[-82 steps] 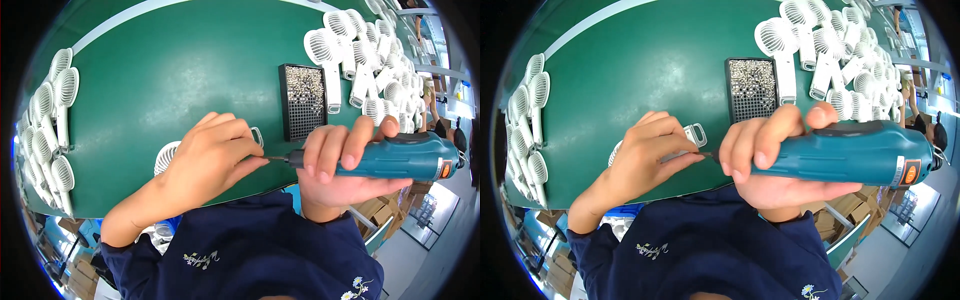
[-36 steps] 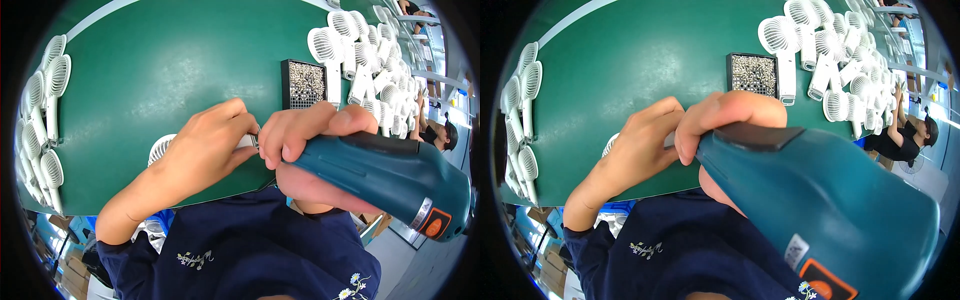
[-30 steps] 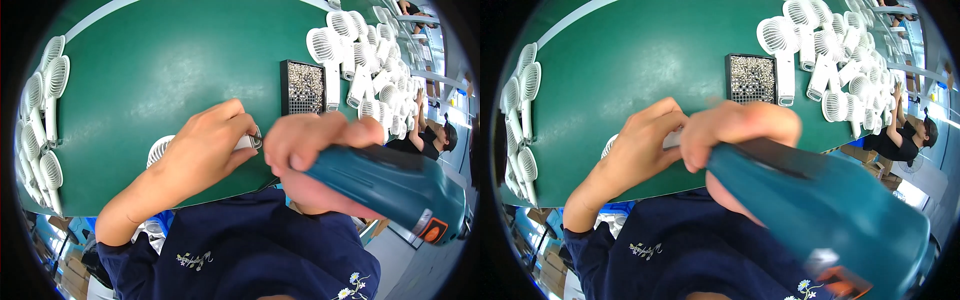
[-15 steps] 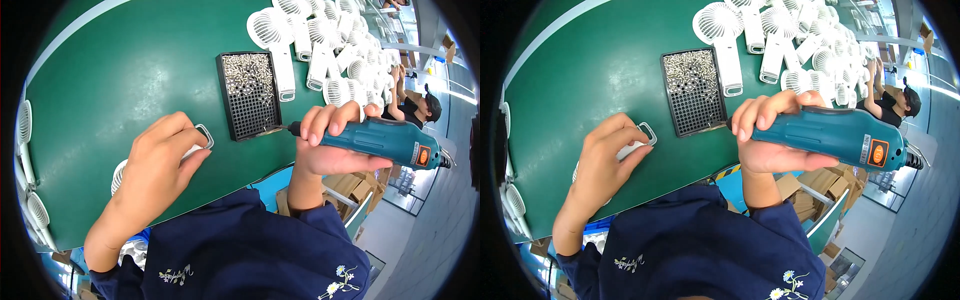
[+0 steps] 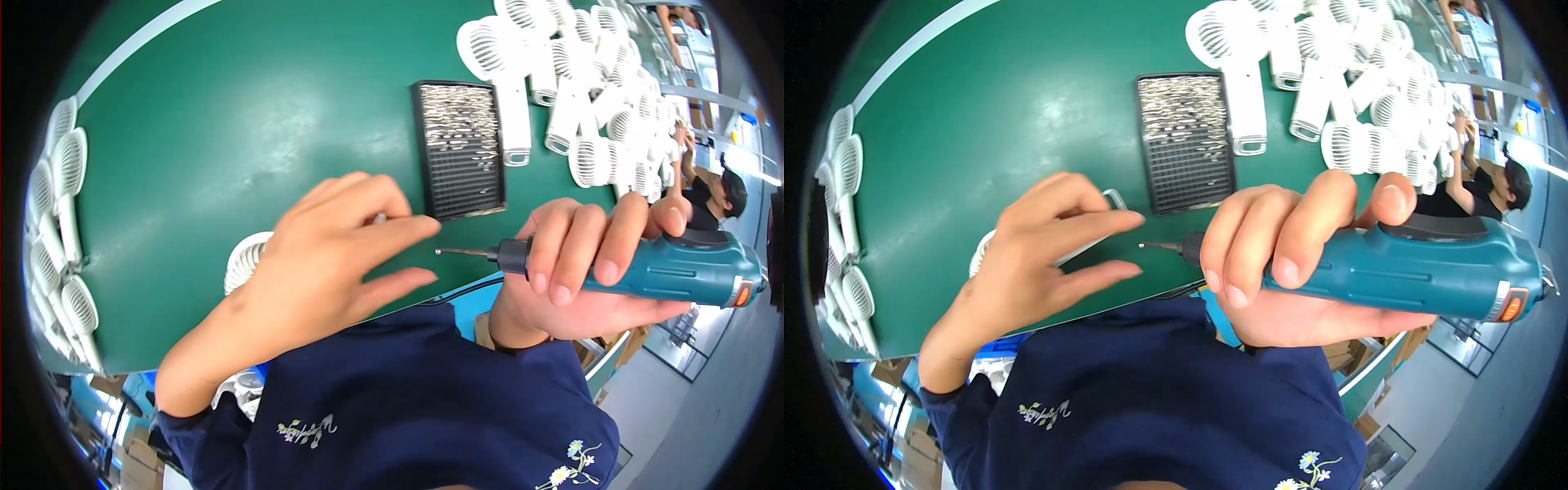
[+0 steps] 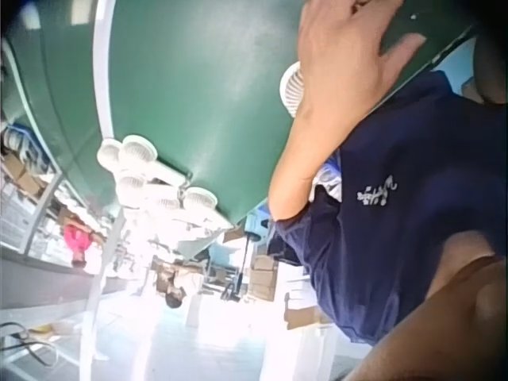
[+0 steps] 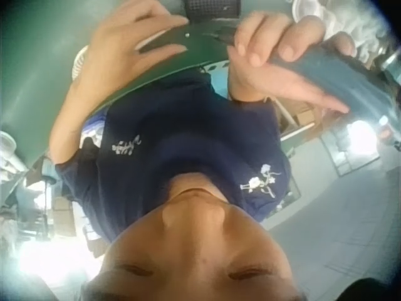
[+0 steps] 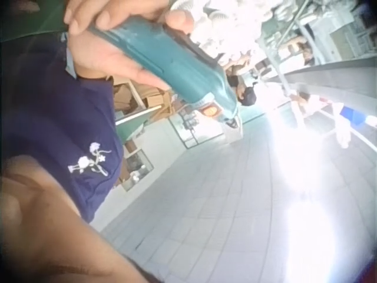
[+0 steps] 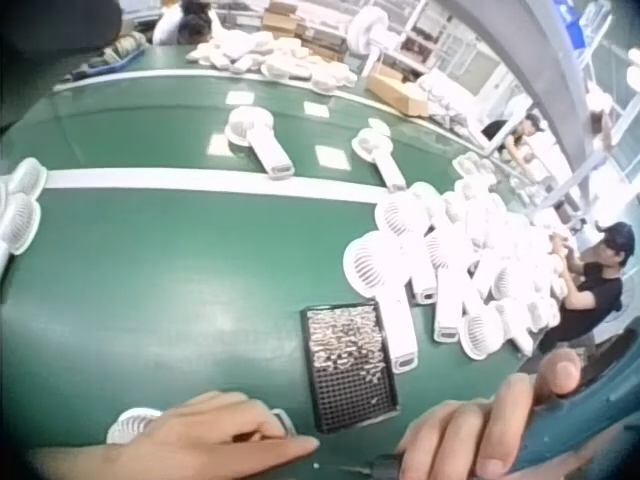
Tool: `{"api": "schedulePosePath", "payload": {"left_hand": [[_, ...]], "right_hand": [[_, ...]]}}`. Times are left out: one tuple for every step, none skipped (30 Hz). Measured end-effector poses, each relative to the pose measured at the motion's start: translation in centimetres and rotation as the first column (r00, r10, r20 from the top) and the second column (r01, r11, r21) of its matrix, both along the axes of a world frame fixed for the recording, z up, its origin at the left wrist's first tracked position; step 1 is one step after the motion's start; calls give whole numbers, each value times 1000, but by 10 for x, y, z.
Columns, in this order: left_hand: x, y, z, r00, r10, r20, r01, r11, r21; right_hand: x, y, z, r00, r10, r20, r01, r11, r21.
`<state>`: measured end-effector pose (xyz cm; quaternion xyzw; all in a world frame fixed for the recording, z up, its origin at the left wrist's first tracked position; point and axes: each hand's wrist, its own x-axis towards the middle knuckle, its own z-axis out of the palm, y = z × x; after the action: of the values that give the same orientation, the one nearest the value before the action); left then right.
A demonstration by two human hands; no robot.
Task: The person assembles mini handheld fans by holding the casing and fastening screws into the handles using an electric screwdriver, placing the assembled fans onto the conveyor belt.
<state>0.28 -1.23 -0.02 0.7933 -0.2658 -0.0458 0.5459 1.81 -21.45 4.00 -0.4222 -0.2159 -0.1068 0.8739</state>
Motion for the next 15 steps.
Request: {"api": "schedulePosePath", "payload": {"left_hand": [[-1,-2,-4,1000,-20,-1,20,999,-45],[-2,2,-6,1000,-15,-4,14,999,-29],[-2,3,-9,999,-40,21,40,999,-17],[-3,3,-11,997,-66,47,67,998,-6],[-3,3,-11,998,-31,46,32,999,-29],[-3,3,-11,998,-32,47,34,999,-32],[-3,3,-11,998,-38,49,40,999,-21],[-3,2,-12,998,-45,51,46,999,-10],[-3,4,-11,998,-45,52,46,999,-11],[-4,5,-10,997,-53,59,52,999,17],[-4,5,-10,996,-61,66,58,997,44],[-4,5,-11,996,-63,68,60,997,41],[-5,5,-13,996,-44,75,41,998,42],[-5,5,-14,996,-25,83,21,999,43],[-5,5,-14,996,-27,83,23,999,41]], "right_hand": [[-1,5,0,1000,6,-3,-6,1000,18],[-1,9,-1,999,51,-5,-51,999,18],[0,11,-1,995,98,-4,-98,995,7],[0,12,-3,994,106,-4,-106,994,12],[0,14,-6,991,135,-15,-135,991,8],[0,14,-7,987,155,-27,-156,988,-2],[-1,13,-8,984,175,-38,-176,984,-13],[-2,12,-7,982,176,-72,-179,983,-45],[-2,12,-8,982,176,-71,-180,983,-47],[0,12,-11,975,216,-43,-218,974,-55],[1,11,-13,967,256,-15,-256,965,-64],[2,11,-13,967,254,-15,-254,965,-67],[2,12,-13,969,246,-15,-247,967,-64],[2,13,-14,971,239,-15,-239,969,-60],[2,14,-17,973,232,1,-231,970,-70]]}}
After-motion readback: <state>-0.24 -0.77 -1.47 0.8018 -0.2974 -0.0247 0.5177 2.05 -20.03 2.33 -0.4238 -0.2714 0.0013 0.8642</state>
